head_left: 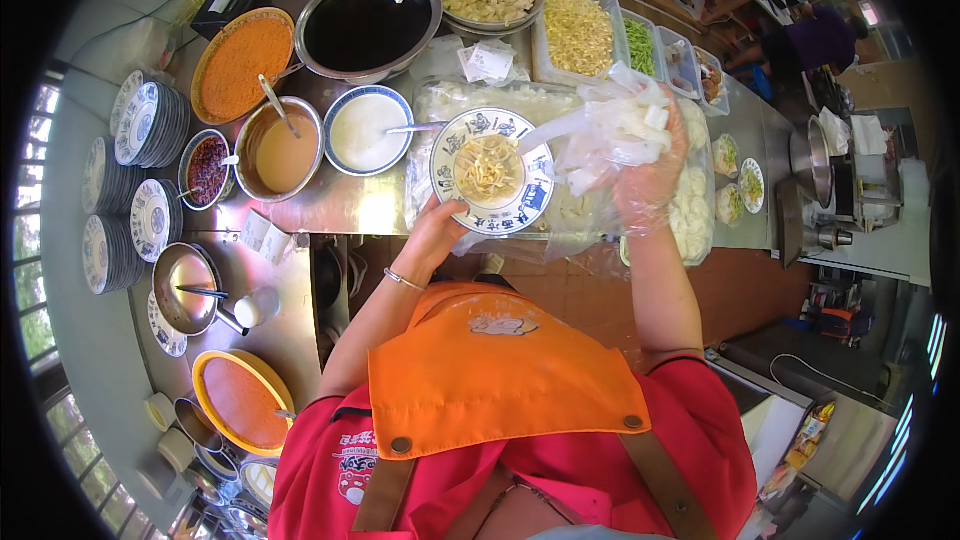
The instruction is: The person assembles multiple noodle dishes in a commercial kitchen setting. They place noodles into bowls, add various toppings including bean sprouts and shredded vegetables, and season the dishes with sauces and powders using spoons and ladles. The process is repeated for several bowls throughout the clip.
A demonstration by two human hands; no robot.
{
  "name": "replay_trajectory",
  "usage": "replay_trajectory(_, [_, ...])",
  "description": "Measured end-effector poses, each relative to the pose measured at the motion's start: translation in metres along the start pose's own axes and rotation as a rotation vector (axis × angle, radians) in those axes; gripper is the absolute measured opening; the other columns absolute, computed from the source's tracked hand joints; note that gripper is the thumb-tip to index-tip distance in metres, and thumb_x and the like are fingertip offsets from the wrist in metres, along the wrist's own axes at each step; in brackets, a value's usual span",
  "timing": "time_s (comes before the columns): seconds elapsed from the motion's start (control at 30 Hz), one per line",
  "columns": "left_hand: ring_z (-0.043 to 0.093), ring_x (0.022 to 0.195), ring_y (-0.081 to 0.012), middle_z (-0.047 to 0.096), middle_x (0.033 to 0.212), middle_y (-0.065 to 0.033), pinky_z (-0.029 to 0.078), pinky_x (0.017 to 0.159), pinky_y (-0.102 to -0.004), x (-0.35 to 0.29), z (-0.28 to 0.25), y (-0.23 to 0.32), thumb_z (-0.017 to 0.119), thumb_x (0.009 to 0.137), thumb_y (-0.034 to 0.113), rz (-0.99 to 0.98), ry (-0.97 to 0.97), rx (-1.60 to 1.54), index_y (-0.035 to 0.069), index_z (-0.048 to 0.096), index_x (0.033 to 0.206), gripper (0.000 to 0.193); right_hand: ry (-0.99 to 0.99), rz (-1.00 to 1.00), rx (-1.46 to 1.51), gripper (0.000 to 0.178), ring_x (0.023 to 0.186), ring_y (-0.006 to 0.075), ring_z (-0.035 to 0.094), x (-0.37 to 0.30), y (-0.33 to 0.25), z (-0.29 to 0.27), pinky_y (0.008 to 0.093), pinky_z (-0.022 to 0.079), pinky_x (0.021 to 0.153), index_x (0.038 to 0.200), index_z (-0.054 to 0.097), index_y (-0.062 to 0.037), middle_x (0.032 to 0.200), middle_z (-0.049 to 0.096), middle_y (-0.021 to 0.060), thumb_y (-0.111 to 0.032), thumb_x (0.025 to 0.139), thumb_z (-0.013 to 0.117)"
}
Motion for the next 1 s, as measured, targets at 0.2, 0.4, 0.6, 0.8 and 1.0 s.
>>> replay_trajectory(0.2, [0.056, 0.117, -0.0277, 0.054, 0.13, -0.014, 0.048, 0.098, -0.0446, -0.003, 0.028, -0.004, 0.052, 0.085, -0.001, -0.043, -0.105, -0.048, 0.001, 0.039, 0.136, 0.052, -0.168, 0.254, -0.111, 0.057, 0.105, 0.0204, 0.06, -0.032, 0.107, 0.025, 0.0326, 0.049, 0.091, 0.125, 0.054, -0.0038, 0.115, 0.061, 0.0091, -0.002, 0.072, 0.074])
replay_trajectory(0.4, [0.057, 0.115, -0.0272, 0.055, 0.128, -0.0144, 0.05, 0.095, -0.0446, -0.009, 0.034, -0.003, 0.051, 0.086, -0.001, -0.044, -0.114, -0.068, -0.001, 0.041, 0.135, 0.05, -0.681, 0.317, -0.933, 0.063, 0.115, 0.0369, 0.053, -0.049, 0.123, 0.054, 0.0406, 0.042, 0.101, 0.126, 0.051, -0.003, 0.118, 0.054, 0.0206, -0.028, 0.074, 0.077])
replay_trajectory(0.6, [0.057, 0.115, -0.0275, 0.055, 0.129, -0.015, 0.05, 0.096, -0.0448, -0.01, 0.025, -0.004, 0.051, 0.086, -0.001, -0.043, -0.104, -0.063, -0.002, 0.041, 0.134, 0.05, -0.903, 0.114, -1.138, 0.055, 0.116, 0.0372, 0.053, -0.051, 0.098, 0.073, 0.0416, 0.042, 0.101, 0.126, 0.052, -0.0029, 0.123, 0.055, 0.0204, -0.03, 0.082, 0.069])
replay_trajectory(0.8, [0.057, 0.116, -0.0279, 0.054, 0.129, -0.0166, 0.05, 0.097, -0.0442, -0.017, 0.028, 0.001, 0.052, 0.085, -0.001, -0.03, -0.107, -0.052, -0.002, 0.041, 0.134, 0.05, -1.006, 0.03, -1.112, 0.048, 0.111, 0.038, 0.056, -0.058, 0.113, 0.081, 0.0412, 0.045, 0.097, 0.124, 0.055, -0.0035, 0.121, 0.057, 0.0201, -0.031, 0.086, 0.065])
replay_trajectory(1.0, [0.058, 0.114, -0.0276, 0.055, 0.127, -0.0157, 0.05, 0.097, -0.0431, -0.02, 0.022, 0.006, 0.051, 0.085, 0.0, -0.033, -0.132, -0.003, -0.001, 0.042, 0.133, 0.049, -1.011, -0.272, -1.032, 0.041, 0.118, 0.0314, 0.051, -0.053, 0.073, 0.128, 0.0404, 0.041, 0.102, 0.125, 0.057, -0.0102, 0.125, 0.056, 0.0134, -0.034, 0.092, 0.058])
Point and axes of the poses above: each hand's wrist, its own x-axis towards the middle knuckle, its own z-axis out of the palm, y = z × x, the point moved 9 cm from there along x, towards the middle knuckle
